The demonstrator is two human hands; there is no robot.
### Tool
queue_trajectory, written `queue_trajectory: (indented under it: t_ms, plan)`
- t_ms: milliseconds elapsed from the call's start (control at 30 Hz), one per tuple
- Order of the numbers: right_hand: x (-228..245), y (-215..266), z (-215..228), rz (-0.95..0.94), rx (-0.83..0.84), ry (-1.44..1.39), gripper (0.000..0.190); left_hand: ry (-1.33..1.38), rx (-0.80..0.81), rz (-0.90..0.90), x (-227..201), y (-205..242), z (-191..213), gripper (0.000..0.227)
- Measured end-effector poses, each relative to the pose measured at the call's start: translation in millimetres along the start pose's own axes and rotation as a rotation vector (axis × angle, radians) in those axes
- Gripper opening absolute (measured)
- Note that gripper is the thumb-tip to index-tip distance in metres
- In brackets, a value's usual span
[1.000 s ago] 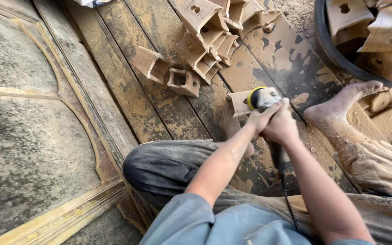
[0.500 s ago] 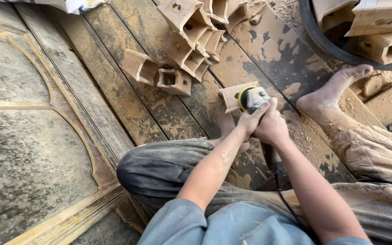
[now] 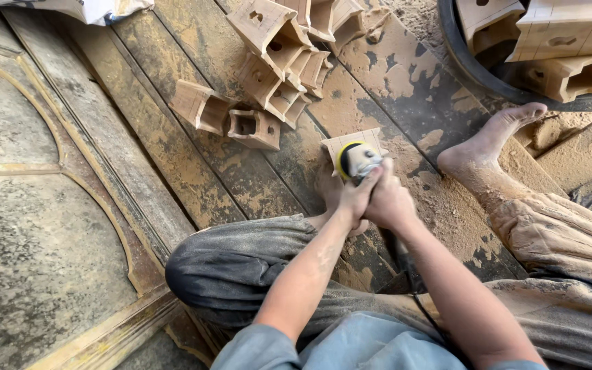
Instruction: The person sands small wooden objects using an angle grinder while sitting on the floor, picking up each piece from a pile and returning it to a bin.
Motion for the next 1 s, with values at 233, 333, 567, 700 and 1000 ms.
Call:
queue_trajectory:
  t_ms: [233,333,567,700,1000]
  plan:
    - [-9.9,7.1,45.3,-0.125,-0.11,-0.062,0.079,-0.222,0.139,0.106,4.0,-43.7,-27.2,0.103]
    - [18.7,-2.1,33.1,-0.07,-0.06,-0.039,0.08,-0.17,0.071,0.097,-16.7,-24.8,-2.8,0.103]
    - [26.6,-4.4,37.5,-0.061,-0.039,-0.057,0.081,-0.128,0.009,0.093,4.2,-47.9,6.2,0.103]
    - [-10.0,-20.7,56.6,-0.109,-0.117,-0.022,0.079,-0.297,0.114,0.169,-18.8,-55.0,-31.6,0.118]
    - [65.0,-38.2,46.4,0.038,-0.055,-0.014,0.058,-0.151,-0.001,0.101,-54.5,-32.3,29.8,0.119]
Point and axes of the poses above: each hand's wrist, its own y-axis away from the middle knuckle, its own z-axis out of the back of the hand, x = y × z, the point moved 8 cm from there along -y, towards the middle knuckle, and after that the axes turned 15 degrees about x, right-handed, at the moved point
